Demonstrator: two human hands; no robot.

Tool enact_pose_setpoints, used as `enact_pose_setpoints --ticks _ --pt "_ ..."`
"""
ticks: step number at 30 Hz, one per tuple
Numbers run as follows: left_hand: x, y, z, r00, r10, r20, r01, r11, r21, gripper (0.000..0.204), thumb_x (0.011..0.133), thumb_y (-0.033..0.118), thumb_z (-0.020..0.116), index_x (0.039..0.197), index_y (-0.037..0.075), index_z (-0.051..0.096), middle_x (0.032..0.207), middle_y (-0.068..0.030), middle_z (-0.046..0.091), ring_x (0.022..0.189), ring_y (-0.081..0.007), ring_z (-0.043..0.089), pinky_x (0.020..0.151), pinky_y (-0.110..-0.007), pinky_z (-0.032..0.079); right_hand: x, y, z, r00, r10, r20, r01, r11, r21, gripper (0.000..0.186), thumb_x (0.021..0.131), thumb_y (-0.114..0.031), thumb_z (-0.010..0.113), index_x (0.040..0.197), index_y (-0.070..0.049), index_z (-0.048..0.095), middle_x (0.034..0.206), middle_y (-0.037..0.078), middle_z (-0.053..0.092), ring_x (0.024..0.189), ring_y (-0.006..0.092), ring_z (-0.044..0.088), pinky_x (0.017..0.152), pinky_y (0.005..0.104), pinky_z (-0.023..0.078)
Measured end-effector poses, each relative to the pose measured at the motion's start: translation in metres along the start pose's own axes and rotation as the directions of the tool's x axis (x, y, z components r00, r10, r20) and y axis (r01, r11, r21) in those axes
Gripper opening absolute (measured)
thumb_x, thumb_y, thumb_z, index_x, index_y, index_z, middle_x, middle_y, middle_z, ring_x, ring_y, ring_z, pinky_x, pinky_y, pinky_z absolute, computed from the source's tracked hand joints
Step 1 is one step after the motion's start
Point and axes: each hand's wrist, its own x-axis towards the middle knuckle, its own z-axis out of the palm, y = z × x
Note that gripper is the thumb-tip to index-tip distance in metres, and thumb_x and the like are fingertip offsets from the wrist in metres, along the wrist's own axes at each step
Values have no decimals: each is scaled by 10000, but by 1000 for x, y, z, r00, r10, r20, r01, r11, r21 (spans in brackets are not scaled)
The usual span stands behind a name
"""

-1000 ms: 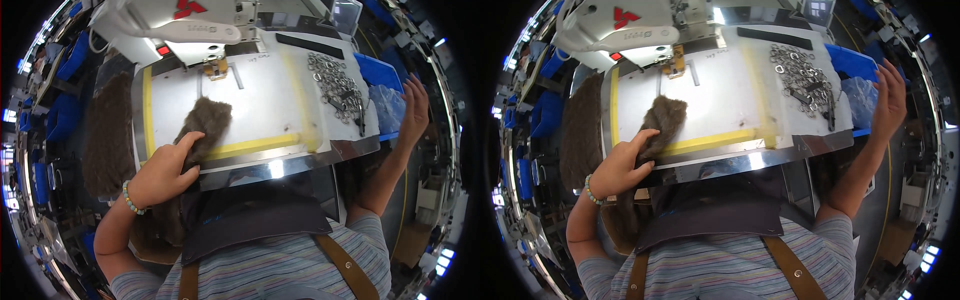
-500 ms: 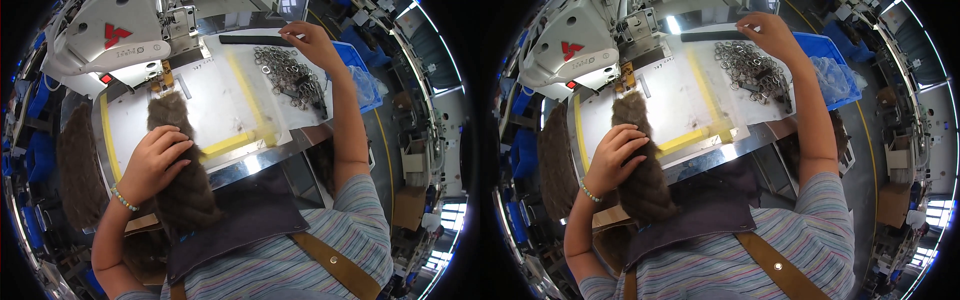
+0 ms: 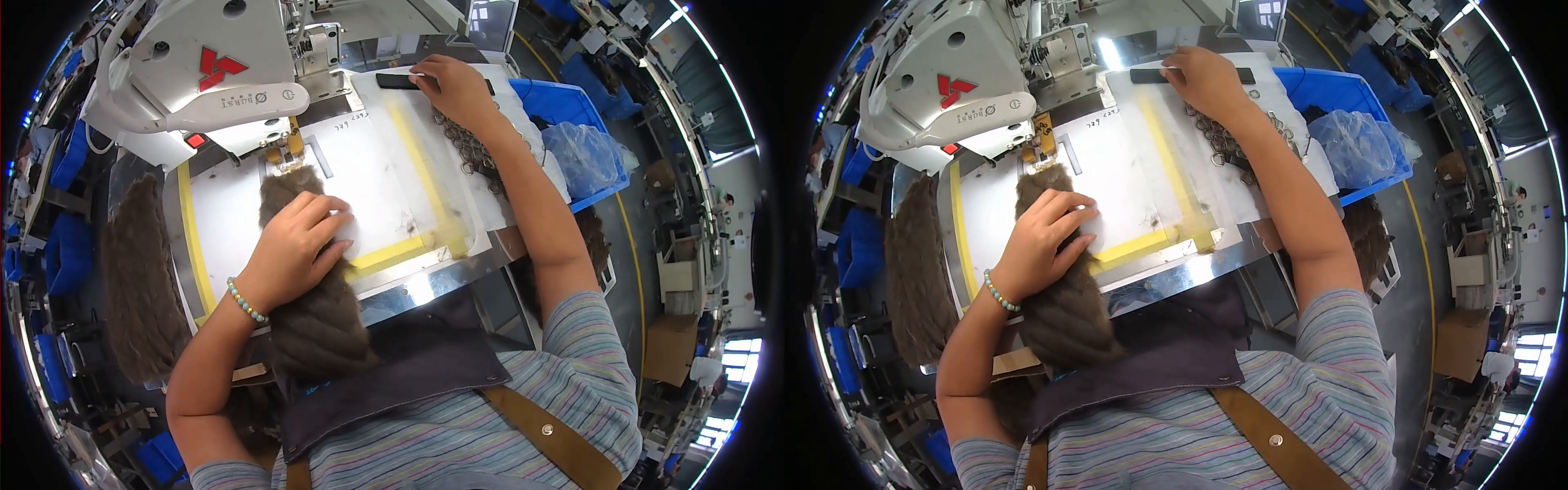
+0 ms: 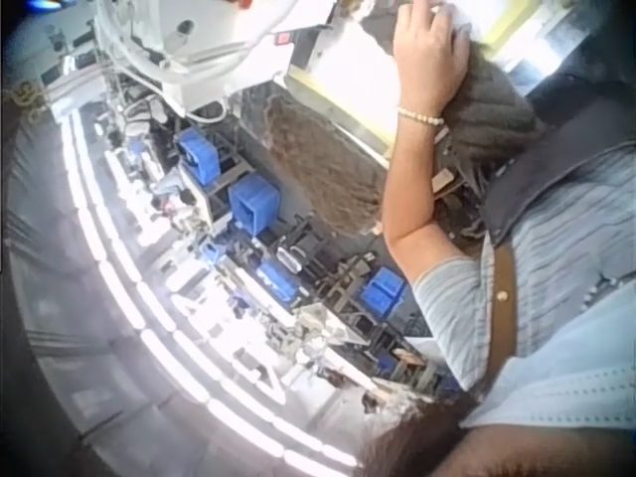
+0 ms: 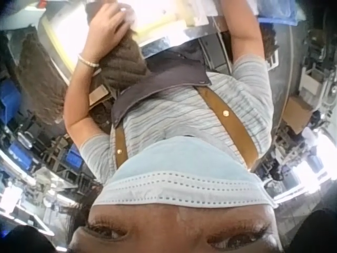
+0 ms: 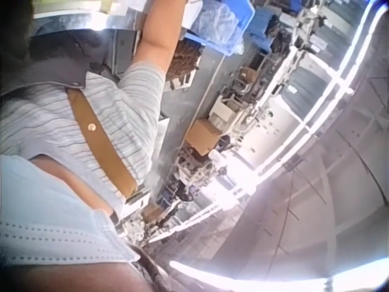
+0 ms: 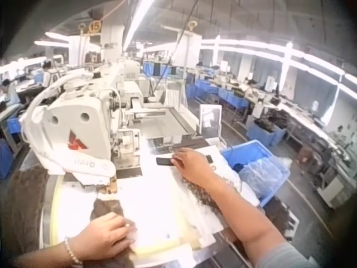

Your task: Attaching metal D-rings and leather tabs to faux-fur strips using an industrial sewing machine.

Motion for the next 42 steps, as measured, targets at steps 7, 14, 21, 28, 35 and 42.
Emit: enact_pose_setpoints --ticks 7,14,21,28,35,42 --pt "-8 -6 -1 999 -53 -9 53 998 36 175 900 110 788 978 15 664 936 -121 634 862 -320 655 757 -416 552 9 -9 6 992 -3 123 8 999 -42 181 988 -197 725 1089 -67 798 1019 84 734 939 334 721 800 438 570" --pt "-9 -6 -2 998 -67 -16 67 996 55 199 905 129 783 940 20 620 903 -127 609 856 -328 655 740 -430 543 40 22 15 915 48 401 -43 999 -23 268 938 -190 767 1170 -56 793 1007 116 724 950 314 702 829 438 553" --pt "-14 -5 -6 993 -117 23 114 985 127 216 893 154 790 972 32 630 911 -115 628 873 -306 673 753 -418 568 23 13 14 938 107 329 -158 978 133 319 915 -237 766 1189 -74 771 985 139 698 912 330 699 824 448 556" --pt "-13 -4 -6 990 -139 12 137 987 89 231 903 157 793 969 25 615 897 -139 613 839 -344 654 723 -437 538 24 12 25 953 116 279 -165 974 157 326 956 -200 764 1244 -49 753 995 114 671 857 258 654 807 383 544" --pt "-13 -5 -8 990 -143 19 141 987 78 234 899 153 798 972 23 617 903 -140 615 839 -341 655 728 -434 542 23 6 25 974 77 212 -116 977 178 296 950 -169 770 1219 -46 756 995 103 673 813 257 655 770 385 544" --pt "-12 -3 -9 990 -142 22 140 988 72 234 896 147 800 971 20 619 908 -140 619 844 -341 656 731 -433 545 20 9 32 981 69 180 -100 981 168 301 955 -163 762 1239 -63 760 1022 98 665 823 258 658 776 386 550"
